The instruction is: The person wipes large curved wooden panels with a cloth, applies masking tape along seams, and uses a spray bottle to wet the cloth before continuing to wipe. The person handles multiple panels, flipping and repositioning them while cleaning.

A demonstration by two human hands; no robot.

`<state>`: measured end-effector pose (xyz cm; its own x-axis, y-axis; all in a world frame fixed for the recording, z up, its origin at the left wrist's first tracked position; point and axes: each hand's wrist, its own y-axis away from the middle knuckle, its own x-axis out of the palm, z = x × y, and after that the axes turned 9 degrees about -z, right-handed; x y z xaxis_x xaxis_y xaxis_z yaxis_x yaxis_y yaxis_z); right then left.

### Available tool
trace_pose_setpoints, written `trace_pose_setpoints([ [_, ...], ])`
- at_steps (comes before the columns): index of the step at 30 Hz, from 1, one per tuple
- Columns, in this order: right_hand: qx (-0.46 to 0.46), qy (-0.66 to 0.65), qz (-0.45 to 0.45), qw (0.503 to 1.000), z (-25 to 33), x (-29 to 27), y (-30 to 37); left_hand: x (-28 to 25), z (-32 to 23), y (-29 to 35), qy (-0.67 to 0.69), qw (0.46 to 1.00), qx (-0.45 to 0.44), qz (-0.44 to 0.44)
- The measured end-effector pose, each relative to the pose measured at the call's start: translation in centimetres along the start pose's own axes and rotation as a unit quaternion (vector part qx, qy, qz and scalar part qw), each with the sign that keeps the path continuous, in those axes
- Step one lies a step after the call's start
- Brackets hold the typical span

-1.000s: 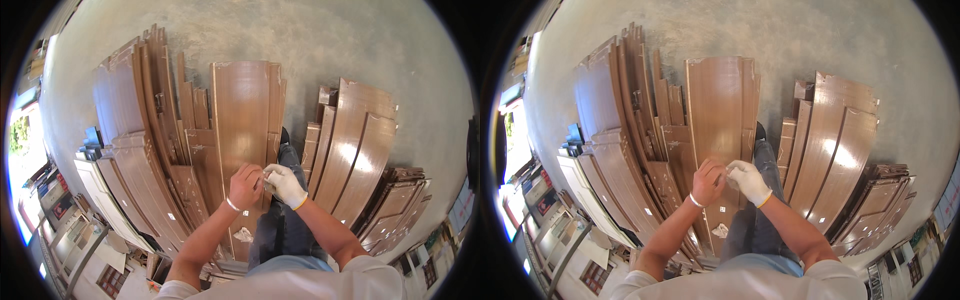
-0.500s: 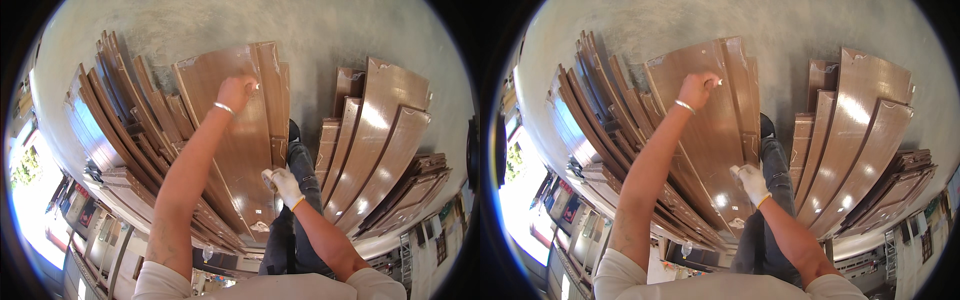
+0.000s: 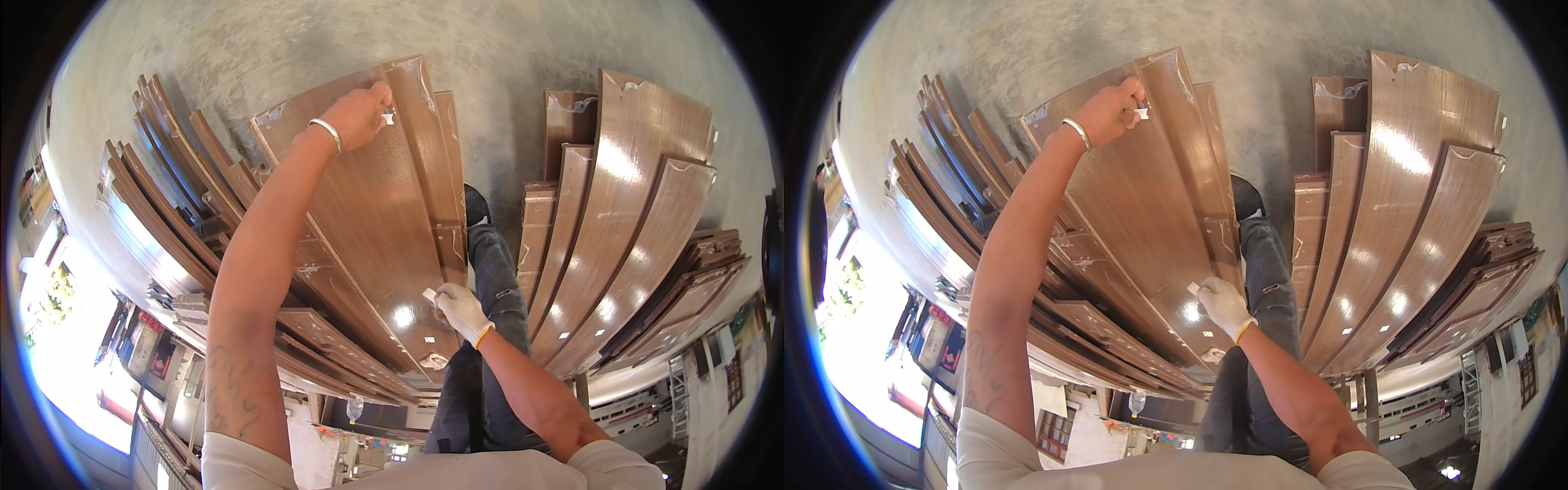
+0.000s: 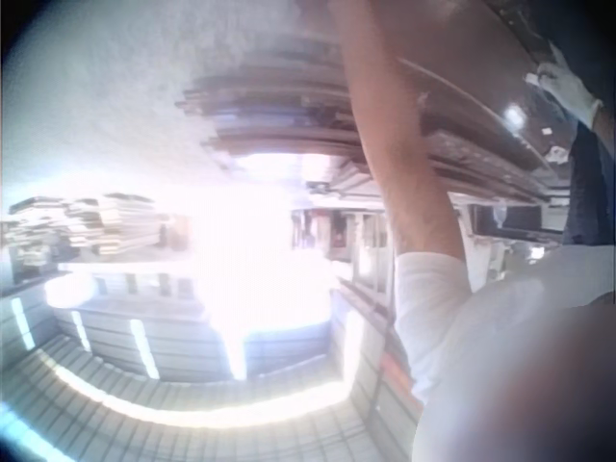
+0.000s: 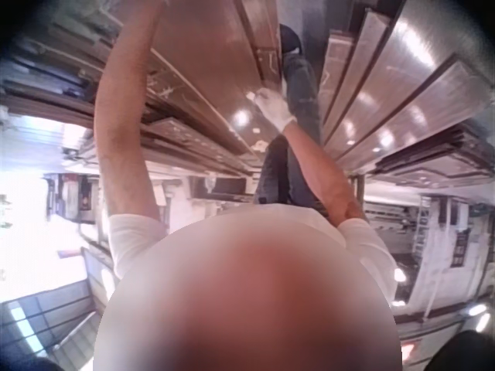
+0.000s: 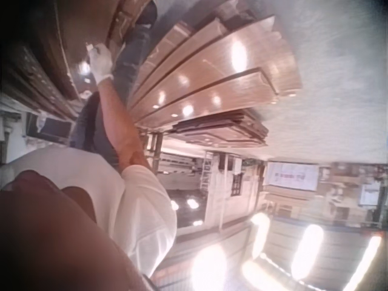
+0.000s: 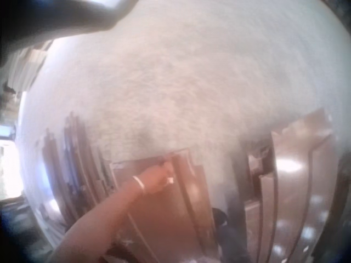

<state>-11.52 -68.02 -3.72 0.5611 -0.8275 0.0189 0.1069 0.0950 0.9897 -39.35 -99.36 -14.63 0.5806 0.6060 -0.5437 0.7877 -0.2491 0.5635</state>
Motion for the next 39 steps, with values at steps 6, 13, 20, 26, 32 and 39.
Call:
trace_pose_setpoints([
  [6,0.027,-0.019,0.016,0.999,-1.1,-0.2,-0.6,-1.0,0.0,-0.9,0.047,0.996,-0.057,0.04],
  [13,0.057,-0.054,0.034,0.996,-0.9,0.1,-1.1,-1.8,-0.9,-1.9,-0.026,0.996,-0.068,0.057],
  [20,0.07,-0.055,0.036,0.995,-0.6,0.6,-1.3,-1.4,-1.8,-2.2,-0.172,0.984,-0.021,0.044],
  [26,0.071,-0.03,0.028,0.997,0.1,0.2,-1.0,-0.8,-2.2,-2.4,-0.202,0.977,-0.031,0.058],
  [32,0.069,-0.039,0.034,0.996,0.5,0.2,-1.1,0.0,-2.1,-2.0,-0.235,0.972,-0.02,0.02],
  [39,0.048,-0.024,0.017,0.998,0.6,0.3,-0.9,1.0,-2.9,-1.0,-0.259,0.965,-0.015,-0.018],
])
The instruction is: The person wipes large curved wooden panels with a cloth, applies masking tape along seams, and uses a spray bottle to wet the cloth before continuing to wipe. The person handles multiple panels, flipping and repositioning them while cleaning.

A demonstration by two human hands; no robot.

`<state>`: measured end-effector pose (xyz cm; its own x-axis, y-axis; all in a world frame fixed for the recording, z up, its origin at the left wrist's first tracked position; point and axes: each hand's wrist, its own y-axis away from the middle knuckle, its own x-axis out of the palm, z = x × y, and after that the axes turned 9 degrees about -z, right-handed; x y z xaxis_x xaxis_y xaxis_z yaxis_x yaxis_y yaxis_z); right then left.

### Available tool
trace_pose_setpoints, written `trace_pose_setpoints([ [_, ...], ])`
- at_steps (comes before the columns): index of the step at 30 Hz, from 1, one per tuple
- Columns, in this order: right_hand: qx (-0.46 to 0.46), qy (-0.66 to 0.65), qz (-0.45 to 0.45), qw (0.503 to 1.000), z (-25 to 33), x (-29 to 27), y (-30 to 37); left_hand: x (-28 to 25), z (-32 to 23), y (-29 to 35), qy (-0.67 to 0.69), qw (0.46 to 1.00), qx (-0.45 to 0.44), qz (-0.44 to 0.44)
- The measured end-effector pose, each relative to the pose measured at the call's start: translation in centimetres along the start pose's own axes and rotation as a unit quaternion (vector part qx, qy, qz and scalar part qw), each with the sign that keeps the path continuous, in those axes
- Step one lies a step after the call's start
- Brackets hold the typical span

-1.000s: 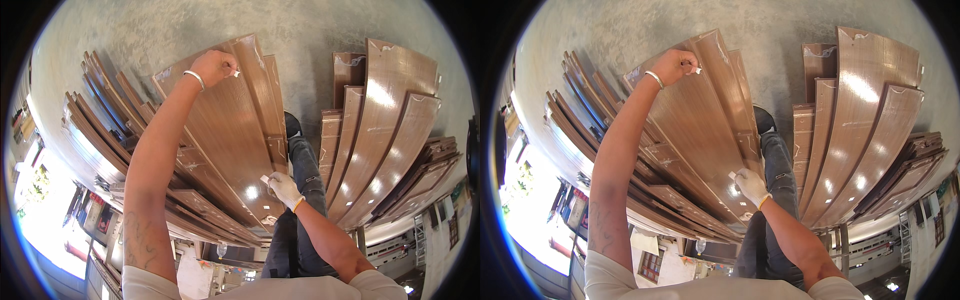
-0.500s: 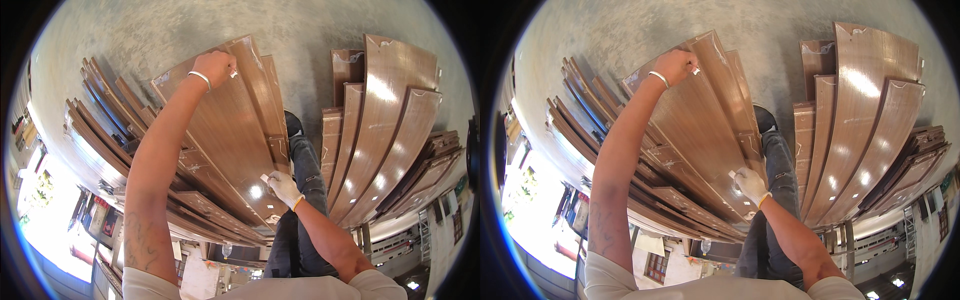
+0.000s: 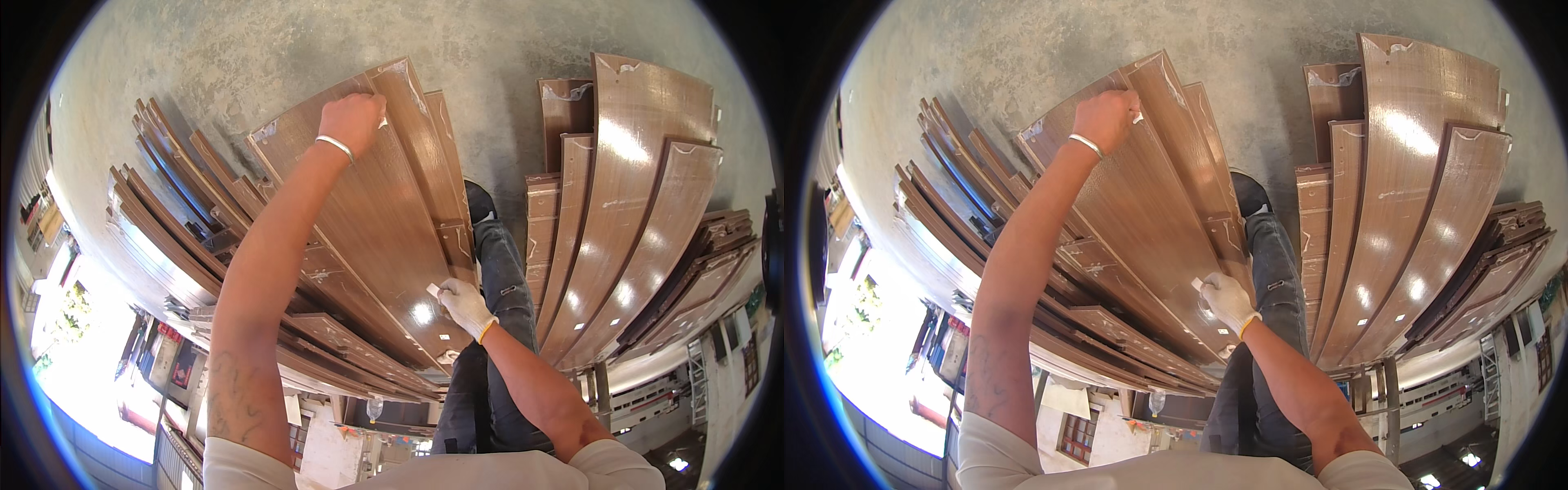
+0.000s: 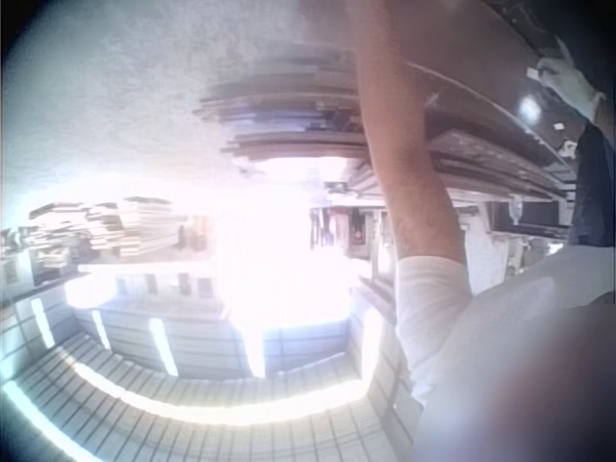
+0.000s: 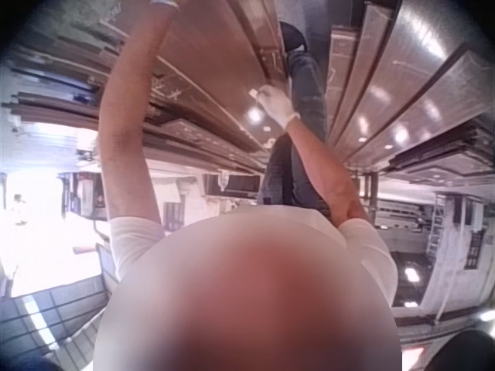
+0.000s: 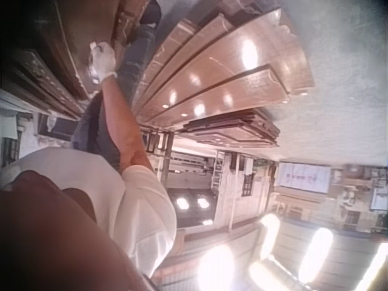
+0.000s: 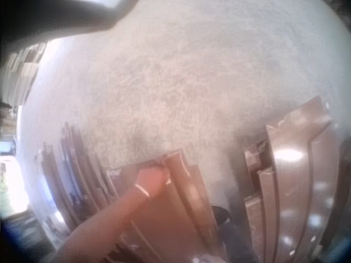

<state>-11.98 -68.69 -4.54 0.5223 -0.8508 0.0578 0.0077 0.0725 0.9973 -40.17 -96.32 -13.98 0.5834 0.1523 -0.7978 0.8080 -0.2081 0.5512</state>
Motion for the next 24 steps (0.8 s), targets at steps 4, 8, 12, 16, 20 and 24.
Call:
trace_pose_setpoints([
  [4,0.008,-0.004,0.0,1.0,-0.1,0.0,0.1,-0.4,-0.6,-0.6,-0.012,0.997,-0.082,0.009],
  [8,-0.019,-0.012,0.001,1.0,-0.7,0.1,-0.3,-0.8,-0.5,-1.8,0.028,0.99,-0.139,-0.013],
  [12,-0.017,-0.074,0.011,0.997,-1.7,0.2,-0.9,-0.6,0.1,-1.2,0.115,0.979,-0.168,-0.025],
  [16,-0.018,-0.057,0.006,0.998,-2.3,0.2,-1.2,0.2,0.3,1.0,0.097,0.978,-0.181,-0.044],
  [20,-0.042,-0.024,0.011,0.999,-2.4,0.2,-1.1,1.1,0.0,2.4,0.072,0.979,-0.162,-0.097],
  [24,-0.015,-0.01,0.003,1.0,-2.6,-0.3,-0.7,1.2,-0.1,2.4,0.053,0.983,-0.137,-0.108],
])
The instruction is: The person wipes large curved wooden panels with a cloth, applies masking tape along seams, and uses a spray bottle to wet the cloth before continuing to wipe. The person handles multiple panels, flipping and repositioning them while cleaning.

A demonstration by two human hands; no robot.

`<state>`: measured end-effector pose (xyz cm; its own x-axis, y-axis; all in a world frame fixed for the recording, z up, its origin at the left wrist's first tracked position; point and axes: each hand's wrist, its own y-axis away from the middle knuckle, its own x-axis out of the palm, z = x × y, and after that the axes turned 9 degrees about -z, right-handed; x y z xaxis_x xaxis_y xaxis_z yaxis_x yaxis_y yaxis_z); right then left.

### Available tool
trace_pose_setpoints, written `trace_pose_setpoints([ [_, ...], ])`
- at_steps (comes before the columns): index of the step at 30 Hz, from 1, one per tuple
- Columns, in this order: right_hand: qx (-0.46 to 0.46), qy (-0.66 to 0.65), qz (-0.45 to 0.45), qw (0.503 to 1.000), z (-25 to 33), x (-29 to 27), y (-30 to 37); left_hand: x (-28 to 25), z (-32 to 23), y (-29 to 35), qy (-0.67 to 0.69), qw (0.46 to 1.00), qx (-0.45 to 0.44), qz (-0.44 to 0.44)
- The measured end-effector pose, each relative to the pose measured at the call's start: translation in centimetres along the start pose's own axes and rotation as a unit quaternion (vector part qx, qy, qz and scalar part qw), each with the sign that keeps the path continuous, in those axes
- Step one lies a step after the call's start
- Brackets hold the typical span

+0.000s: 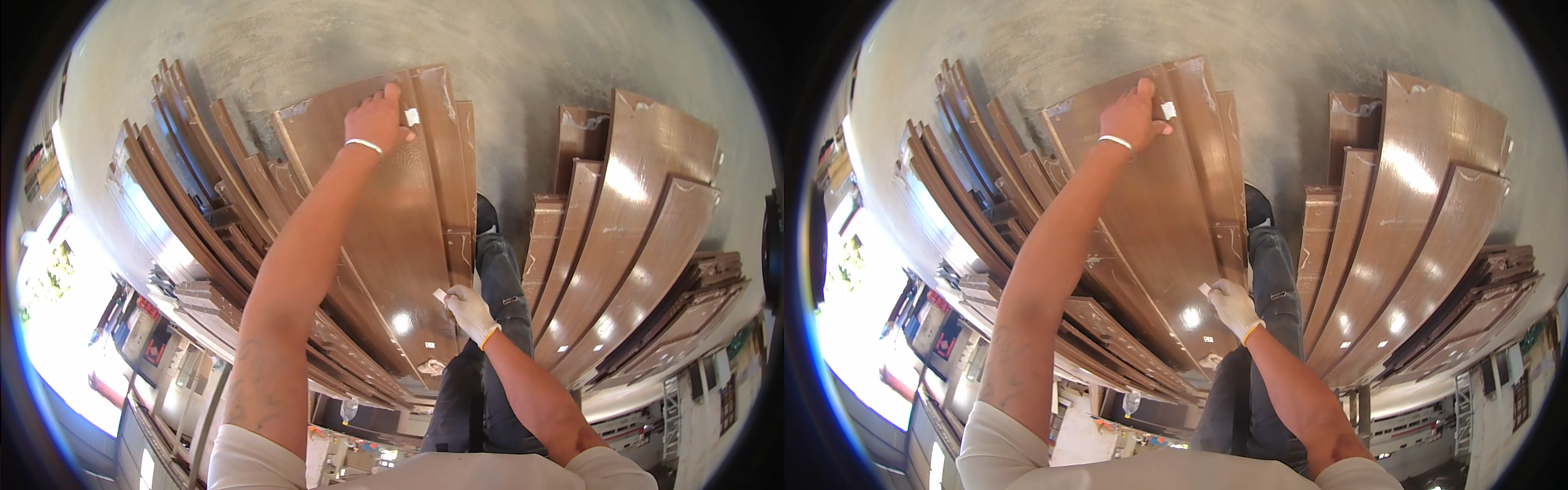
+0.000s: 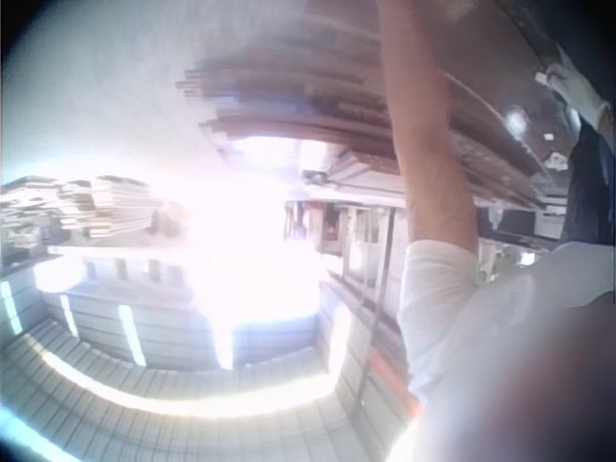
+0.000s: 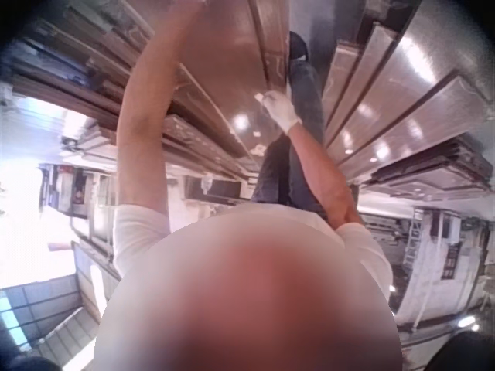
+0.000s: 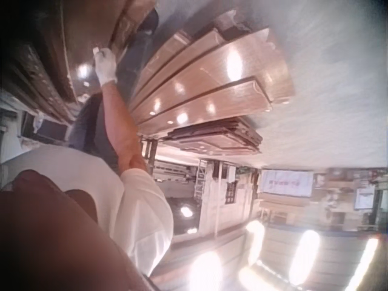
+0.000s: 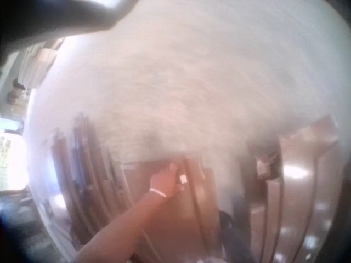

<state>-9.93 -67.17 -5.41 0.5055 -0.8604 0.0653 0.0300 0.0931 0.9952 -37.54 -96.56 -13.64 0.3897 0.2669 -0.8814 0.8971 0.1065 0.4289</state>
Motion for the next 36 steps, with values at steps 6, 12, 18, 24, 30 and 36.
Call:
trace_pose_setpoints([
  [6,0.021,0.023,-0.017,0.999,-0.3,-1.4,0.5,-0.1,-0.5,-1.6,0.023,0.994,-0.107,0.018],
  [12,0.043,0.009,0.002,0.999,-0.8,-2.0,0.6,0.9,-0.6,-1.2,0.143,0.958,-0.249,-0.03],
  [18,-0.052,-0.036,-0.013,0.998,-2.8,-2.0,0.2,5.6,-3.5,8.6,0.342,0.819,-0.392,-0.244],
  [24,-0.153,0.044,-0.046,0.986,-4.6,-0.4,1.2,11.7,-10.4,36.9,0.461,0.772,-0.432,-0.065],
  [30,-0.278,0.31,0.004,0.909,-11.8,5.1,3.5,15.6,-17.6,59.6,0.64,0.628,-0.409,-0.169],
  [36,-0.137,0.217,0.112,0.96,-27.8,11.7,5.1,20.3,-18.7,75.8,0.508,0.588,-0.572,-0.263],
])
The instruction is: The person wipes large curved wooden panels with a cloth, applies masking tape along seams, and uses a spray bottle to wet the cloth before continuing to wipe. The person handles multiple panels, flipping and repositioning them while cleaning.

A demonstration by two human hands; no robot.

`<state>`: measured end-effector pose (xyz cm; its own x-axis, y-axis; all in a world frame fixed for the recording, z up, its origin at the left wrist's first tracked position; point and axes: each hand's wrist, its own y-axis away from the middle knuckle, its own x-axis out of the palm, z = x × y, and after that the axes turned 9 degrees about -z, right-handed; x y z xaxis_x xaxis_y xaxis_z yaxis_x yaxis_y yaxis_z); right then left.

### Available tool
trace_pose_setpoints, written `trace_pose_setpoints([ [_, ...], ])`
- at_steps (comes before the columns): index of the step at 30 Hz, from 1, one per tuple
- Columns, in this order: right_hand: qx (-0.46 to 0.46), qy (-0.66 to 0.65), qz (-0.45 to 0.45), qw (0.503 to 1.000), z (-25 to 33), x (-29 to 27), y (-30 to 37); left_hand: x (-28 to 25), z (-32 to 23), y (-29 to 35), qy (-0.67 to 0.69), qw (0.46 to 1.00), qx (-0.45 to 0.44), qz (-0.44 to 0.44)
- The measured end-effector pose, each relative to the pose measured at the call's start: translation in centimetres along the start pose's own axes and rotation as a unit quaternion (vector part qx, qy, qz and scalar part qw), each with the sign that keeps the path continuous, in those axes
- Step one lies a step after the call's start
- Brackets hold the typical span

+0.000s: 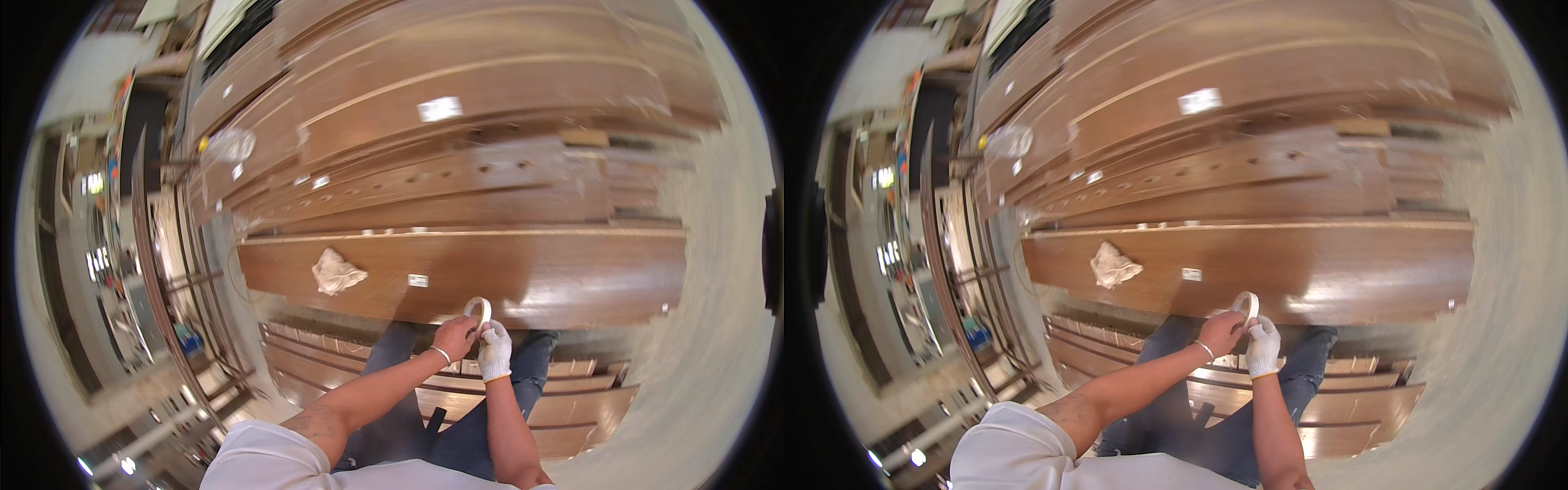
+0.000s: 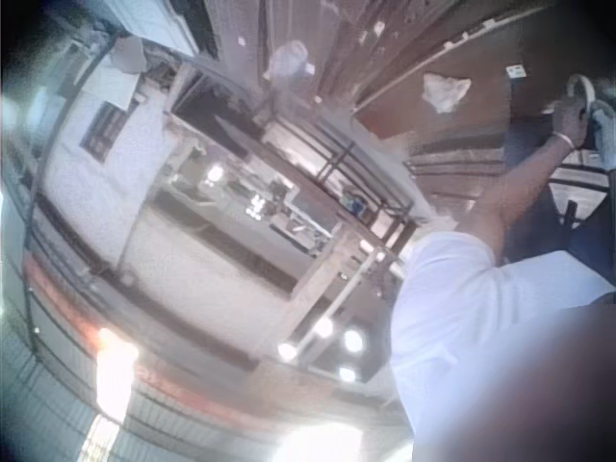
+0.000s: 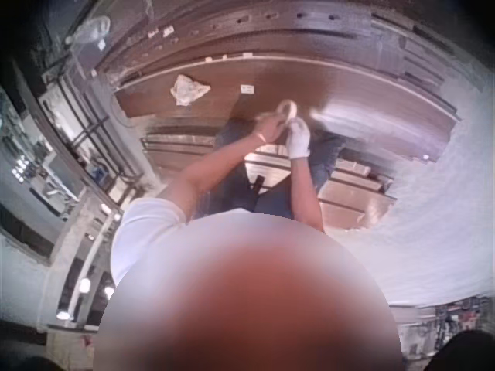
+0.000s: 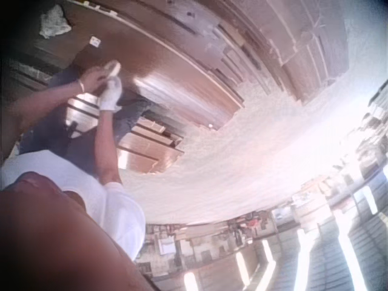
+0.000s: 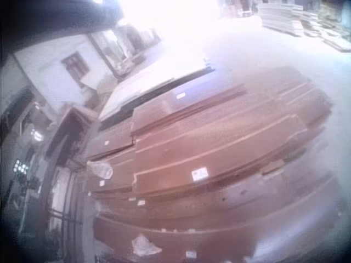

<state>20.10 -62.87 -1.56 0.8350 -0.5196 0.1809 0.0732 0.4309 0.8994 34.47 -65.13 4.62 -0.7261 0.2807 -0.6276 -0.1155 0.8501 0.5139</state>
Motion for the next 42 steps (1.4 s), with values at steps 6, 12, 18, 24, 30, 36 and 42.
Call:
trace_pose_setpoints([
  [6,-0.019,0.058,0.059,0.996,-10.2,10.3,2.0,-21.5,8.8,-6.1,-0.035,0.925,0.142,-0.352],
  [12,0.091,0.328,0.131,0.931,-19.5,16.0,8.9,-36.5,10.5,-23.4,-0.089,0.848,0.202,-0.482],
  [18,0.036,0.665,0.13,0.735,-21.8,19.3,8.7,-31.9,12.8,-21.8,0.001,0.819,0.202,-0.537],
  [24,-0.368,0.826,0.268,0.333,-27.8,26.9,-1.6,-13.4,31.9,-0.2,0.296,0.791,-0.195,-0.498],
  [30,-0.558,0.676,0.421,0.235,-34.2,36.6,-7.3,-1.2,44.7,13.7,0.556,0.5,-0.596,-0.292],
  [36,-0.48,0.776,0.379,0.157,-33.3,35.5,-8.9,-1.1,45.4,3.8,0.659,0.433,-0.522,-0.326],
  [42,-0.503,0.738,0.281,0.35,-23.4,25.2,-9.0,-2.3,46.1,1.2,0.682,0.404,-0.536,-0.291],
])
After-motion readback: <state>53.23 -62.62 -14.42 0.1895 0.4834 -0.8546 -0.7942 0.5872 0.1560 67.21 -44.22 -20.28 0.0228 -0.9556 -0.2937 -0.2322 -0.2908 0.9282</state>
